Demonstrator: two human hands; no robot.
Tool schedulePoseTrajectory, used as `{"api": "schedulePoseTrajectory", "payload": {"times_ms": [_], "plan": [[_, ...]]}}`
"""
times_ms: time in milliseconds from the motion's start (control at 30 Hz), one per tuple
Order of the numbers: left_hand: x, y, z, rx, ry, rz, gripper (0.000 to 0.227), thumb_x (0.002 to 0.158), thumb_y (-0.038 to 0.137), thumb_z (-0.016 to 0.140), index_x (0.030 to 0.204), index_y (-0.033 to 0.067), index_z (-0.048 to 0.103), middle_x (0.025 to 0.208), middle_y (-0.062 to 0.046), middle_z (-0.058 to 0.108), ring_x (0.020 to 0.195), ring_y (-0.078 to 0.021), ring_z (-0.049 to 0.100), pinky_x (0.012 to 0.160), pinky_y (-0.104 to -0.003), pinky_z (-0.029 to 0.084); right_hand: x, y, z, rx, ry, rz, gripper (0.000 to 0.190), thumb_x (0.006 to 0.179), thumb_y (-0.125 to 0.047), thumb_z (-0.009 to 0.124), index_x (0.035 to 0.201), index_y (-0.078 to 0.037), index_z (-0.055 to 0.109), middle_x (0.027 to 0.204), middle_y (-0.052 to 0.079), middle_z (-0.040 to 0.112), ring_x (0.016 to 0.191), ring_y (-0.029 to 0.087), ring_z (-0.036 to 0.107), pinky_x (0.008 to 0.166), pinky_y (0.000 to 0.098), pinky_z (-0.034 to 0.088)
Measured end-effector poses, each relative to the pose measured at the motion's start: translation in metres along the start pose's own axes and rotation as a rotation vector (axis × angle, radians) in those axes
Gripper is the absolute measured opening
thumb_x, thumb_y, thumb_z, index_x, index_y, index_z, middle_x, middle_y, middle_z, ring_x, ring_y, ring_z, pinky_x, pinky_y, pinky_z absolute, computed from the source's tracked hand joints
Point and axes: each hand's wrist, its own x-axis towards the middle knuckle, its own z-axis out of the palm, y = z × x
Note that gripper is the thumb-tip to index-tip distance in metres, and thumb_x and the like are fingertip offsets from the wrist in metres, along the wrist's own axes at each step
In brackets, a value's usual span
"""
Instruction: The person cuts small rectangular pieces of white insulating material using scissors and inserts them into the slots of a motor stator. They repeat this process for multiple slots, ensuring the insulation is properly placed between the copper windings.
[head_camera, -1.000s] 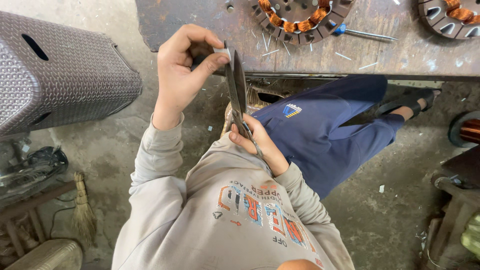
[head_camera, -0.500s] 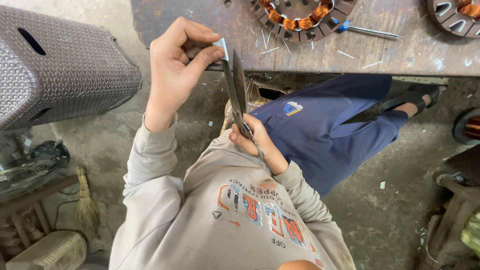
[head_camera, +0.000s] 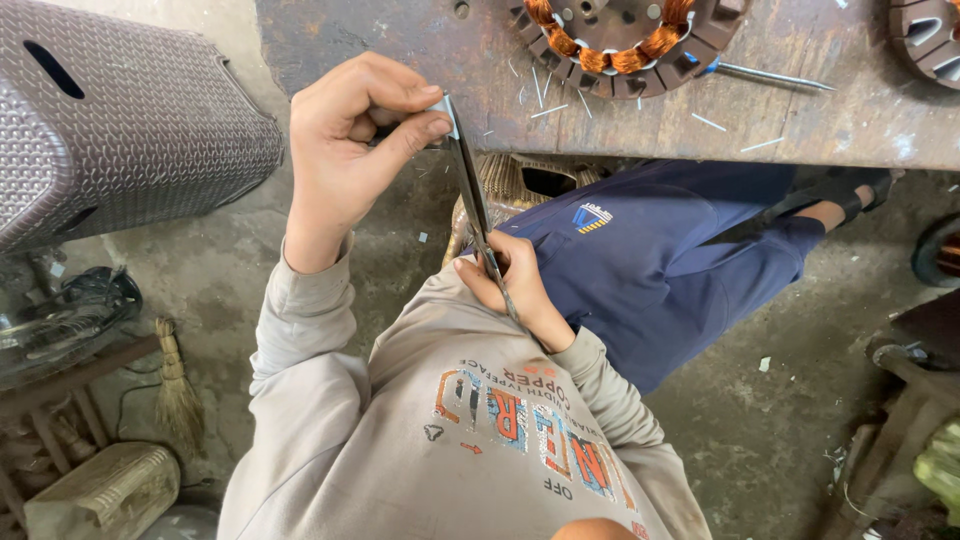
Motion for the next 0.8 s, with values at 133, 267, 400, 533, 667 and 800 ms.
{"api": "schedulePoseTrajectory", "payload": {"times_ms": [133, 267, 400, 533, 667, 800], "plan": [[0.000, -0.001, -0.002, -0.011, -0.020, -0.005, 0.015, 0.102, -0.018, 0.074, 0.111, -0.0097, 0.065, 0.116, -0.015, 0.067, 0.096, -0.0153, 0.073, 0.084, -0.024, 0.063, 0.001, 0.001, 0.003, -0.017, 0.016, 0.015, 0.028, 0.090, -0.006, 0.076, 0.073, -0.005, 0.053, 0.061, -0.009, 0.046, 0.057, -0.001, 0.037, 0.049, 0.0225, 0.028], [-0.001, -0.004, -0.001, -0.068, -0.027, -0.003, 0.016, 0.104, -0.016, 0.074, 0.115, -0.0095, 0.064, 0.114, -0.015, 0.066, 0.099, -0.0145, 0.071, 0.087, -0.024, 0.062, 0.003, -0.002, 0.002, 0.027, -0.010, 0.057, 0.022, 0.091, -0.007, 0.077, 0.079, -0.005, 0.058, 0.063, -0.009, 0.045, 0.058, -0.002, 0.038, 0.049, 0.0223, 0.028], [0.000, -0.006, -0.003, -0.178, 0.002, -0.115, 0.024, 0.106, -0.011, 0.073, 0.125, -0.0073, 0.059, 0.111, -0.011, 0.067, 0.095, -0.0113, 0.068, 0.084, -0.022, 0.060, 0.005, -0.008, 0.002, 0.036, -0.025, 0.010, 0.020, 0.091, -0.010, 0.079, 0.085, -0.005, 0.060, 0.067, -0.011, 0.041, 0.062, -0.001, 0.034, 0.052, 0.0231, 0.027], [0.000, -0.008, -0.006, -0.384, 0.129, -0.137, 0.024, 0.107, -0.004, 0.072, 0.125, -0.0031, 0.056, 0.109, -0.009, 0.065, 0.093, -0.0118, 0.068, 0.080, -0.023, 0.060, -0.015, -0.025, -0.018, -0.050, -0.037, 0.046, 0.033, 0.088, -0.015, 0.083, 0.079, -0.006, 0.053, 0.064, -0.007, 0.039, 0.062, 0.002, 0.034, 0.051, 0.0260, 0.029], [-0.006, 0.000, 0.003, -0.360, 0.202, -0.142, 0.018, 0.108, -0.002, 0.072, 0.121, -0.0037, 0.059, 0.099, -0.009, 0.066, 0.082, -0.0099, 0.064, 0.070, -0.021, 0.055, -0.069, -0.062, -0.080, -0.567, -0.025, -0.067, 0.048, 0.077, -0.024, 0.090, 0.072, -0.003, 0.047, 0.063, 0.011, 0.036, 0.056, 0.025, 0.033, 0.049, 0.0357, 0.035], [-0.007, 0.008, 0.013, -0.426, 0.306, -0.189, 0.028, 0.102, -0.005, 0.075, 0.126, -0.0057, 0.060, 0.106, -0.008, 0.065, 0.087, -0.0095, 0.062, 0.073, -0.023, 0.053, -0.129, -0.084, -0.110, -0.807, -0.040, 0.024, 0.039, 0.059, -0.017, 0.087, 0.079, -0.001, 0.056, 0.074, 0.015, 0.056, 0.069, 0.037, 0.053, 0.060, 0.0431, 0.044]]}}
